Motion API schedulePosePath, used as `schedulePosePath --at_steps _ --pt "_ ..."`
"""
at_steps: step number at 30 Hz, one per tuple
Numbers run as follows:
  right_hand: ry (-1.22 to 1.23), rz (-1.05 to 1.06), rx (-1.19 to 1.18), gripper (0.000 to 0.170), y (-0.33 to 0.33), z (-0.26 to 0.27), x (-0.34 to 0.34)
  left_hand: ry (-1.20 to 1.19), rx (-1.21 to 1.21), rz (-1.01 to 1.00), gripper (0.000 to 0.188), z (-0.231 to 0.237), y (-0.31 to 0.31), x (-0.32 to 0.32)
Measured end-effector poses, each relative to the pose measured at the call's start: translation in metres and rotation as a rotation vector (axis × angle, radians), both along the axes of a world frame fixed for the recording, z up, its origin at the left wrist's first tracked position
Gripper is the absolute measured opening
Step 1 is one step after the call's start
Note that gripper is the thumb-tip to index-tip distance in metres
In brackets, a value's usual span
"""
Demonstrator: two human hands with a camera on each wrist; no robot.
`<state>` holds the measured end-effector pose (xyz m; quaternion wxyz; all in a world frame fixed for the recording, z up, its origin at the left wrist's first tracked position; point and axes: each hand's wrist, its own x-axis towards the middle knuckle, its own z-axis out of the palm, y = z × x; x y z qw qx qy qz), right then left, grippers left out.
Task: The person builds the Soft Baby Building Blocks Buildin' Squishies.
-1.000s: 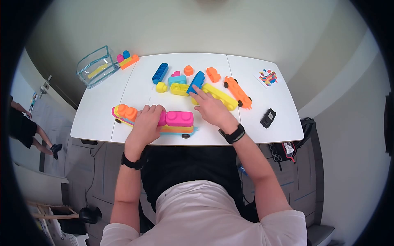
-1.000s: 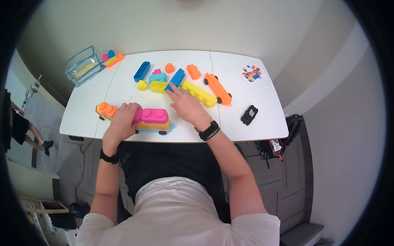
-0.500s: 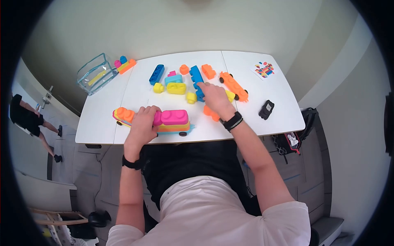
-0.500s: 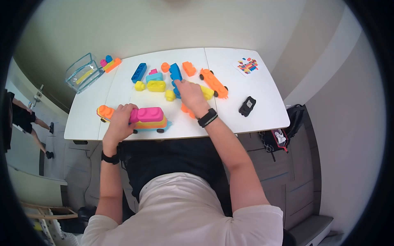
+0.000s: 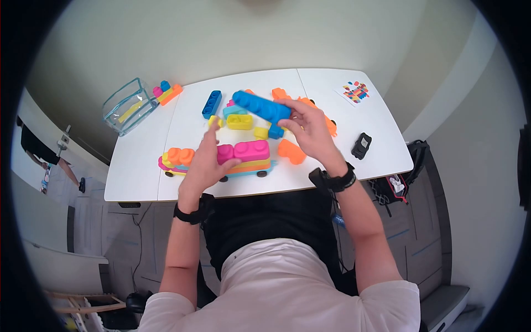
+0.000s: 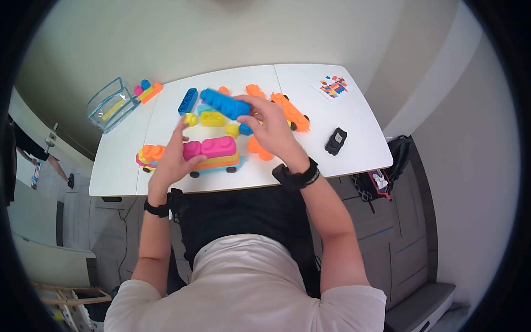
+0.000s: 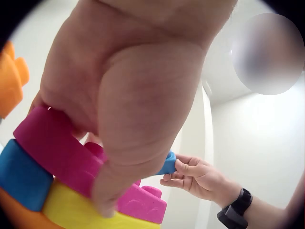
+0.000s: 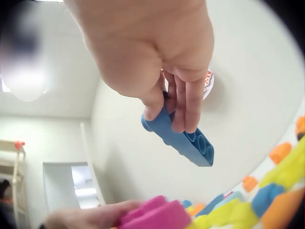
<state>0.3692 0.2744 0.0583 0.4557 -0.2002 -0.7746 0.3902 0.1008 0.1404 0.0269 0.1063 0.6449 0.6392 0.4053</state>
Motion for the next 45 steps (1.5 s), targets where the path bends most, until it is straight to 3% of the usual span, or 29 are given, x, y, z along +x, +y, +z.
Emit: schedulePosePath --at_steps 4,6,7,9,10,12,16,19,21,27,33,36,38,40,42,45 --pt "0.105 0.189 -0.179 0.046 -0.017 0.001 0.007 -0.112 0.107 0.079 0.097 0.030 0.006 -0.005" --pt "0.219 0.426 -0.346 0.043 -0.017 -0.004 0.009 -0.018 0.191 -0.087 0.091 0.050 0.003 -0.014" --pt "0.219 0.421 -0.347 0.043 -0.019 -0.004 0.009 0.029 0.159 -0.152 0.078 0.056 0.002 -0.021" --pt "0.263 0.474 -0.467 0.043 -0.026 -0.003 0.009 0.064 0.080 -0.169 0.069 0.065 -0.001 -0.030" --pt "0.262 0.467 -0.467 0.043 -0.026 -0.006 0.008 0.100 0.001 -0.181 0.059 0.067 -0.002 -0.031" --pt "-0.068 -0.006 0.007 0.042 -0.024 -0.019 0.005 0.080 -0.034 -0.143 0.055 0.069 -0.002 -0.025" --pt "-0.242 -0.163 0.169 0.039 -0.021 -0.031 0.005 0.084 -0.030 -0.118 0.051 0.055 0.004 -0.022" --pt "-0.454 -0.212 0.267 0.033 -0.021 -0.035 0.014 0.097 -0.108 -0.116 0.057 0.053 0.005 -0.016" --pt "-0.573 -0.124 0.087 0.037 -0.024 -0.025 0.014 0.152 -0.223 -0.048 0.061 0.059 0.006 -0.008" --pt "-0.621 -0.088 0.052 0.040 -0.022 -0.024 0.016 0.258 -0.204 -0.150 0.067 0.052 0.003 -0.006" --pt "-0.643 -0.036 0.065 0.037 -0.017 -0.019 0.016 0.396 -0.226 -0.008 0.067 0.042 -0.003 0.009" --pt "-0.790 0.086 0.080 0.034 0.039 -0.025 0.030 0.405 -0.196 0.000 0.066 0.034 -0.007 0.006" --pt "-0.991 -0.113 -0.024 0.034 0.075 0.002 0.013 0.413 -0.212 -0.004 0.066 0.034 -0.006 0.003" --pt "-1.044 -0.231 0.170 0.039 0.126 -0.008 -0.007 0.416 -0.226 -0.018 0.067 0.033 -0.008 0.004" --pt "-1.140 -0.248 0.213 0.041 0.139 0.007 -0.043 0.385 -0.211 0.001 0.069 0.032 -0.008 0.004" --pt "-1.138 -0.249 0.413 0.049 0.172 -0.030 -0.101 0.291 -0.155 -0.043 0.073 0.029 -0.007 0.004"
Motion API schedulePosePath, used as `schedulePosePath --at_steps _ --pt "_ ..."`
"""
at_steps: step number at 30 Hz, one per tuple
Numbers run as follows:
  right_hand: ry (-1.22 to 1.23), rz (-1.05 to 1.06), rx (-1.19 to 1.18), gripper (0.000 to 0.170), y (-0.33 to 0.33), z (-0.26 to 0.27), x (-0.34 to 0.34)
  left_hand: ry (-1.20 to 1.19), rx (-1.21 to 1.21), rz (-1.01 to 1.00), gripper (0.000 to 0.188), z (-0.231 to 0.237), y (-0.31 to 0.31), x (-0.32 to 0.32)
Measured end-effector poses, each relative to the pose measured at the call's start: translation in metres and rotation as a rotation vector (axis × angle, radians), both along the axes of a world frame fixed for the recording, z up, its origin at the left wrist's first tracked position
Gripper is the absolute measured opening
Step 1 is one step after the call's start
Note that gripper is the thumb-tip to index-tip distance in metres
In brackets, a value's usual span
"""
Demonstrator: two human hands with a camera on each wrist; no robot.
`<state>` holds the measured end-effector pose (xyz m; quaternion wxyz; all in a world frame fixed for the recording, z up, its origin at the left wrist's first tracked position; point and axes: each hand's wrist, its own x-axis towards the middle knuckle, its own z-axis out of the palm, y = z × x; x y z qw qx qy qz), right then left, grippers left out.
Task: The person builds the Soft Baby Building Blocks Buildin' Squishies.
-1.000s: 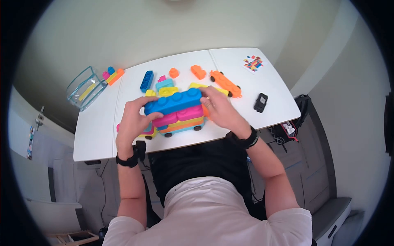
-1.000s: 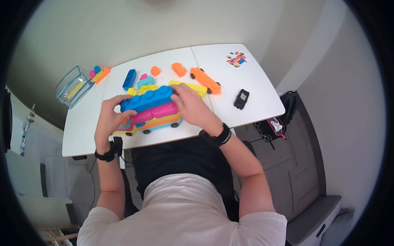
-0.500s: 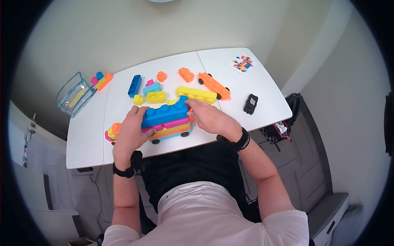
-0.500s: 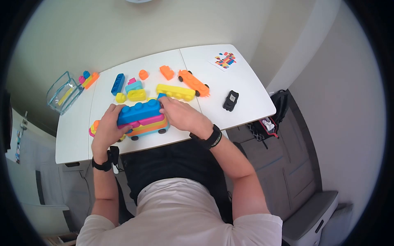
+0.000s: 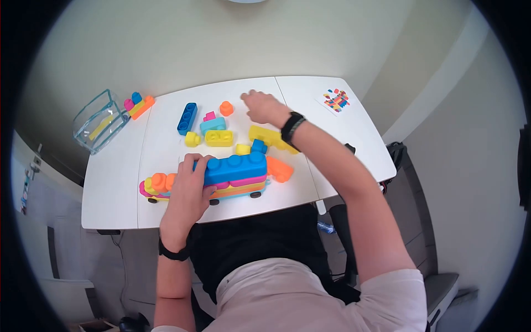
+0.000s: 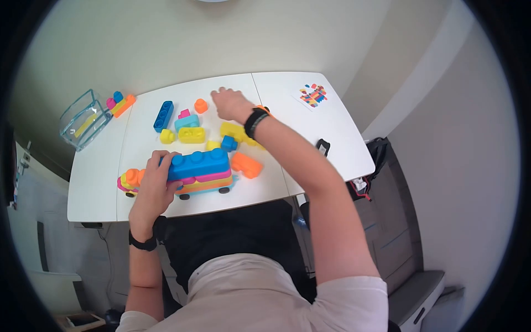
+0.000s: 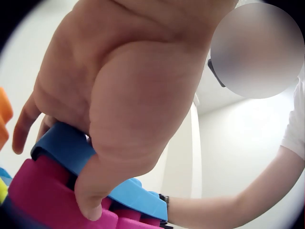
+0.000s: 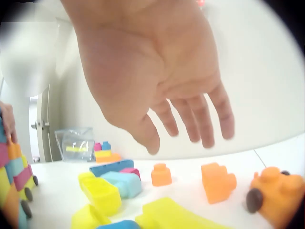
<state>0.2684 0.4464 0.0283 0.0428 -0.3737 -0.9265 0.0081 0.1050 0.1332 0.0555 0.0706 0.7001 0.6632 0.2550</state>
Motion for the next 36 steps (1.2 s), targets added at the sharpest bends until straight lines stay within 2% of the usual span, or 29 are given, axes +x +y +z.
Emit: schedulePosePath --at_steps 3,4,5,7,8,10,12,15,16,17,18,19,21,22,24,25,27,28,30,31,33,34,36 --pt "-0.137 0.017 0.127 0.073 0.010 -0.028 -0.049 -0.035 0.054 -0.061 0.075 -0.004 0.000 -0.004" --pt "-0.021 0.062 0.288 0.064 0.014 -0.052 -0.057 -0.038 0.068 -0.050 0.075 -0.003 0.001 -0.005" --pt "-0.022 0.071 0.294 0.064 0.022 -0.061 -0.066 -0.050 0.072 -0.057 0.075 -0.003 0.000 -0.003" --pt "-0.010 0.139 0.184 0.054 0.028 -0.074 -0.075 -0.064 0.068 -0.067 0.075 -0.006 -0.001 -0.003" --pt "-0.047 0.114 0.167 0.040 0.030 -0.075 -0.077 -0.028 0.101 -0.058 0.075 -0.009 -0.002 -0.002" --pt "0.000 0.093 0.166 0.035 0.032 -0.074 -0.081 0.001 0.131 -0.057 0.075 -0.016 -0.004 0.003" --pt "0.059 0.075 0.181 0.030 0.037 -0.069 -0.080 0.131 0.106 0.028 0.074 -0.019 -0.004 0.007" --pt "0.122 0.043 0.204 0.026 0.036 -0.047 -0.073 0.155 0.144 0.051 0.072 -0.030 -0.002 0.009" --pt "0.197 0.012 0.149 0.026 0.028 -0.027 -0.065 0.150 0.147 0.080 0.072 -0.034 -0.002 0.010" --pt "0.267 -0.010 0.088 0.026 0.018 -0.007 -0.062 0.249 0.175 0.087 0.073 -0.037 -0.001 0.010" --pt "0.357 0.080 0.069 0.027 0.011 0.009 -0.056 0.345 0.201 0.096 0.074 -0.038 -0.001 0.007" --pt "0.438 0.168 0.048 0.028 0.001 0.028 -0.048 0.327 0.203 0.136 0.074 -0.037 -0.001 0.002" --pt "0.516 0.297 -0.137 0.030 -0.045 0.076 -0.032 0.352 0.200 0.064 0.084 -0.037 0.002 -0.001" --pt "0.558 0.342 -0.171 0.029 -0.070 0.091 -0.021 0.332 0.203 0.082 0.084 -0.036 0.001 -0.003" --pt "0.609 0.400 -0.221 0.028 -0.113 0.109 -0.005 0.068 0.220 -0.089 0.093 -0.031 0.000 -0.012" --pt "0.619 0.408 -0.233 0.027 -0.133 0.112 0.001 0.064 0.223 -0.077 0.093 -0.024 -0.001 -0.017" --pt "0.647 0.394 -0.222 0.028 -0.166 0.111 0.005 -0.511 0.235 -0.158 0.098 -0.007 -0.005 -0.023" --pt "0.673 0.445 -0.221 0.029 -0.176 0.107 0.007 -0.505 0.228 -0.157 0.098 -0.004 -0.004 -0.028" --pt "0.632 0.520 -0.197 0.029 -0.192 0.105 0.007 -0.449 0.359 -0.165 0.085 0.001 -0.005 -0.037" --pt "0.642 0.529 -0.214 0.029 -0.199 0.103 0.003 -0.441 0.346 -0.151 0.085 0.002 -0.008 -0.042" --pt "0.582 0.531 -0.163 0.030 -0.209 0.098 -0.006 -0.337 0.358 -0.135 0.066 0.007 -0.013 -0.048" --pt "0.591 0.530 -0.174 0.030 -0.210 0.095 -0.010 -0.331 0.346 -0.132 0.066 0.008 -0.014 -0.050" --pt "0.460 0.523 -0.188 0.031 -0.206 0.091 -0.015 -0.272 0.226 -0.052 0.052 0.009 -0.012 -0.049"
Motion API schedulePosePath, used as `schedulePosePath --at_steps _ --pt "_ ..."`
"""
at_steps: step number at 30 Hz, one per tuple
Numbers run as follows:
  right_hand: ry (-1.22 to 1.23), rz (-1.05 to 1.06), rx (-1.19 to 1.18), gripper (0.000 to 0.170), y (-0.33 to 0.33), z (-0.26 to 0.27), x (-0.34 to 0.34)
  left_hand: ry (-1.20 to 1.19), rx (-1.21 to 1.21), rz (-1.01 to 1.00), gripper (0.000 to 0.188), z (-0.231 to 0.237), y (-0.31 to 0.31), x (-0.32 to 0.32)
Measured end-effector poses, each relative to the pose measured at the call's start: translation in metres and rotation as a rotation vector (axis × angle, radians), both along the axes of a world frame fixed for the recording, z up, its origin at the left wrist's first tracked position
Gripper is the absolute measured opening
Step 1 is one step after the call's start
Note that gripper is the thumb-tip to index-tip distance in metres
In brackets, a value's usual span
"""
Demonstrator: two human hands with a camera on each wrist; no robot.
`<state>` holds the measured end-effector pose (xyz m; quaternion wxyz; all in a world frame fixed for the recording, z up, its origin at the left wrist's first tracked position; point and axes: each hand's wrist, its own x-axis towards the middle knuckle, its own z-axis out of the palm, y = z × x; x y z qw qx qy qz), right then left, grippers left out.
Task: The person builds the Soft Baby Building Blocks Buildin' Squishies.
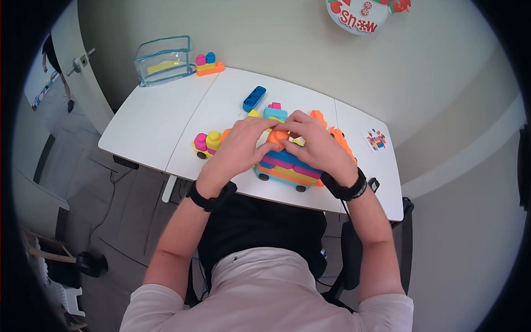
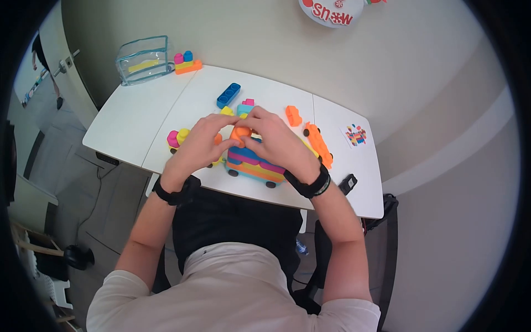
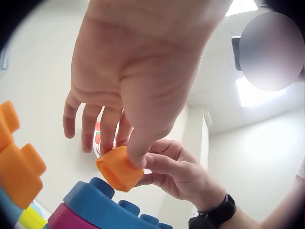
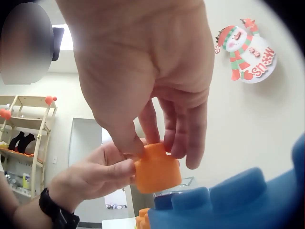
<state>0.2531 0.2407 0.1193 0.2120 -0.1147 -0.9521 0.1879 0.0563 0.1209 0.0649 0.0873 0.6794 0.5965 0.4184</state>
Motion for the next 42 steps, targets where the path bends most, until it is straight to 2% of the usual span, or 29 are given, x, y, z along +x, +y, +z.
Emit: schedulePosePath --at_steps 1,3,4,6,7,9,10,12,15,16,17,18,19,20,21,22,23,27,29,30,31,32,33,34,35,37,39,41,42 --pt "0.001 -0.009 -0.004 0.031 0.003 -0.004 -0.002 0.001 -0.004 -0.009 0.052 0.001 0.001 0.001" --pt "-0.042 -0.025 -0.004 0.029 0.010 -0.013 -0.007 -0.208 -0.151 -0.018 0.044 0.004 0.004 0.002" --pt "-0.041 -0.039 -0.011 0.029 0.013 -0.014 -0.006 -0.206 -0.158 -0.031 0.044 0.004 0.004 0.002" --pt "-0.069 0.020 -0.056 0.044 0.015 -0.011 0.001 -0.042 -0.082 0.021 0.048 0.001 0.002 -0.001" --pt "-0.066 0.009 -0.063 0.044 0.011 -0.010 0.008 -0.039 -0.089 0.010 0.048 -0.002 0.003 -0.001" --pt "-0.020 -0.146 -0.044 0.068 -0.001 -0.010 0.029 -0.034 0.004 -0.003 0.050 -0.009 0.006 -0.003" --pt "-0.016 -0.159 -0.048 0.068 -0.001 -0.012 0.044 -0.029 0.000 -0.016 0.050 -0.006 0.004 -0.007" --pt "-0.248 -0.367 0.060 0.080 0.003 -0.019 0.077 0.011 -0.211 -0.055 0.058 0.006 0.000 -0.017" --pt "-0.209 -0.417 0.040 0.074 -0.006 -0.061 0.104 0.038 -0.333 -0.011 0.067 -0.008 0.003 -0.036" --pt "-0.206 -0.427 0.036 0.074 -0.006 -0.072 0.105 0.136 -0.384 0.064 0.073 -0.007 -0.005 -0.038" --pt "-0.122 -0.378 -0.063 0.070 -0.010 -0.081 0.100 0.141 -0.386 0.051 0.073 -0.007 -0.007 -0.038" --pt "-0.037 -0.327 -0.160 0.066 -0.014 -0.087 0.094 0.240 -0.467 0.156 0.073 -0.007 -0.008 -0.039" --pt "-0.035 -0.334 -0.160 0.066 -0.018 -0.087 0.088 0.339 -0.544 0.268 0.075 -0.007 -0.010 -0.045" --pt "-0.027 -0.309 -0.161 0.062 -0.022 -0.087 0.079 0.356 -0.509 0.293 0.081 -0.045 0.006 -0.081" --pt "-0.014 -0.287 -0.164 0.058 -0.026 -0.089 0.070 0.369 -0.508 0.289 0.081 -0.057 0.010 -0.094" --pt "0.014 -0.250 -0.131 0.058 -0.024 -0.092 0.060 0.430 -0.472 0.393 0.079 -0.063 0.013 -0.103" --pt "0.027 -0.252 -0.134 0.058 -0.023 -0.091 0.049 0.490 -0.432 0.500 0.077 -0.063 0.013 -0.113" --pt "-0.166 -0.266 -0.152 0.058 -0.020 -0.082 0.002 0.420 -0.251 0.540 0.068 -0.046 -0.009 -0.138" --pt "-0.226 -0.275 -0.153 0.055 -0.022 -0.084 -0.014 0.057 -0.060 0.462 0.068 -0.019 -0.024 -0.142" --pt "-0.206 -0.275 -0.141 0.062 -0.022 -0.089 -0.023 0.052 0.020 0.447 0.058 -0.008 -0.027 -0.133" --pt "-0.183 -0.268 -0.128 0.068 -0.023 -0.093 -0.031 0.059 0.017 0.462 0.058 0.002 -0.031 -0.121" --pt "-0.176 -0.247 -0.136 0.068 -0.025 -0.096 -0.035 -0.048 -0.017 0.389 0.054 0.013 -0.034 -0.105" --pt "-0.117 -0.217 -0.134 0.076 -0.026 -0.099 -0.035 -0.155 -0.053 0.310 0.050 0.019 -0.034 -0.094" --pt "-0.061 -0.193 -0.130 0.084 -0.027 -0.102 -0.032 -0.150 -0.072 0.325 0.042 0.016 -0.030 -0.090" --pt "-0.061 -0.189 -0.136 0.084 -0.029 -0.104 -0.030 -0.149 -0.076 0.330 0.042 0.010 -0.027 -0.090" --pt "-0.040 -0.220 -0.206 0.095 -0.034 -0.104 -0.021 0.087 -0.025 0.432 0.038 -0.005 -0.018 -0.091" --pt "-0.036 -0.253 -0.160 0.094 -0.034 -0.099 -0.005 0.075 -0.015 0.425 0.037 -0.015 -0.008 -0.095" --pt "-0.037 -0.298 -0.115 0.092 -0.025 -0.103 0.015 0.167 0.014 0.456 0.035 -0.021 -0.003 -0.100" --pt "0.012 -0.380 0.021 0.088 -0.013 -0.107 0.026 0.174 0.032 0.422 0.035 -0.026 0.000 -0.109"
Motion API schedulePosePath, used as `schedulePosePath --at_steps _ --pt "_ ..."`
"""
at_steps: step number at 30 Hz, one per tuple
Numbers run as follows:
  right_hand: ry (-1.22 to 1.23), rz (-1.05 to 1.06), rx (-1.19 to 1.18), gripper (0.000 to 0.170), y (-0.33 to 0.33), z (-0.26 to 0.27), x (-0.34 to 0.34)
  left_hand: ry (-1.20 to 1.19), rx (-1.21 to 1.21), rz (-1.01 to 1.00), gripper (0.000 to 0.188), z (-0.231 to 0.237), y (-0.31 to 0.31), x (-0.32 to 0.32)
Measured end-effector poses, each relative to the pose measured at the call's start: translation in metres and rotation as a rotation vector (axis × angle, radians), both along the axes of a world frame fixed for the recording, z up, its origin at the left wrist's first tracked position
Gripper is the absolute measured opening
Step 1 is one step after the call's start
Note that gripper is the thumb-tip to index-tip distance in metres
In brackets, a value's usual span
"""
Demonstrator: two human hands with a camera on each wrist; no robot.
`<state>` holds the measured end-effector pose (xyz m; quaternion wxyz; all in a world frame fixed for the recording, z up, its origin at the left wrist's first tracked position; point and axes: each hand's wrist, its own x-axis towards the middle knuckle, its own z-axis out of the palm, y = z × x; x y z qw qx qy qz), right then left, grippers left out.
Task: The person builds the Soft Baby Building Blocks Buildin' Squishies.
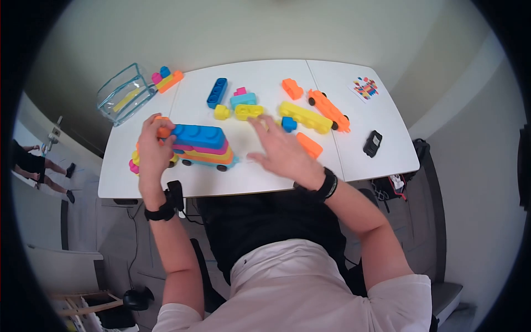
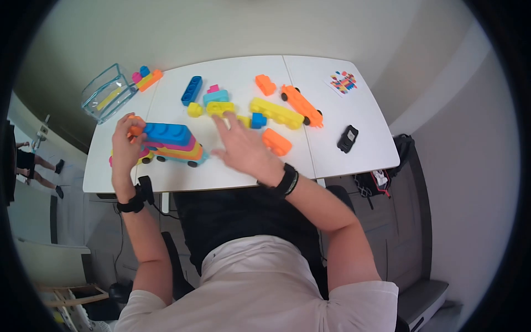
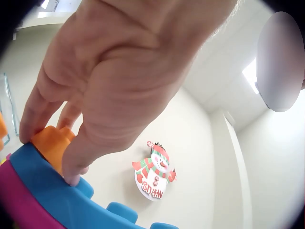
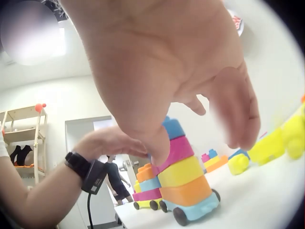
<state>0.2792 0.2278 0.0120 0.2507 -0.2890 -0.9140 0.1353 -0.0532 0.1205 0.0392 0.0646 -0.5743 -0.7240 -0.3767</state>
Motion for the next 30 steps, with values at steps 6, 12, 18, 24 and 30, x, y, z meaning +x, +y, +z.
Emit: schedulePosePath --at_steps 6,12,18,24,30 --pt "-0.223 -0.609 0.075 0.059 0.111 -0.010 0.092 -0.218 0.018 -0.010 0.034 -0.002 -0.001 -0.031" --pt "-0.387 -0.823 -0.169 0.050 0.162 -0.035 0.149 0.009 0.078 0.075 0.035 0.007 -0.008 -0.035" --pt "-0.289 -0.731 -0.268 0.060 0.160 -0.045 0.170 -0.062 0.207 0.034 0.026 0.047 0.001 0.035" --pt "-0.218 -0.718 -0.192 0.067 0.149 -0.056 0.170 -0.117 0.138 -0.268 0.021 0.057 0.015 0.088" --pt "-0.011 -0.751 -0.135 0.052 0.127 -0.019 0.186 -0.147 0.077 -0.404 0.026 0.062 0.027 0.108"
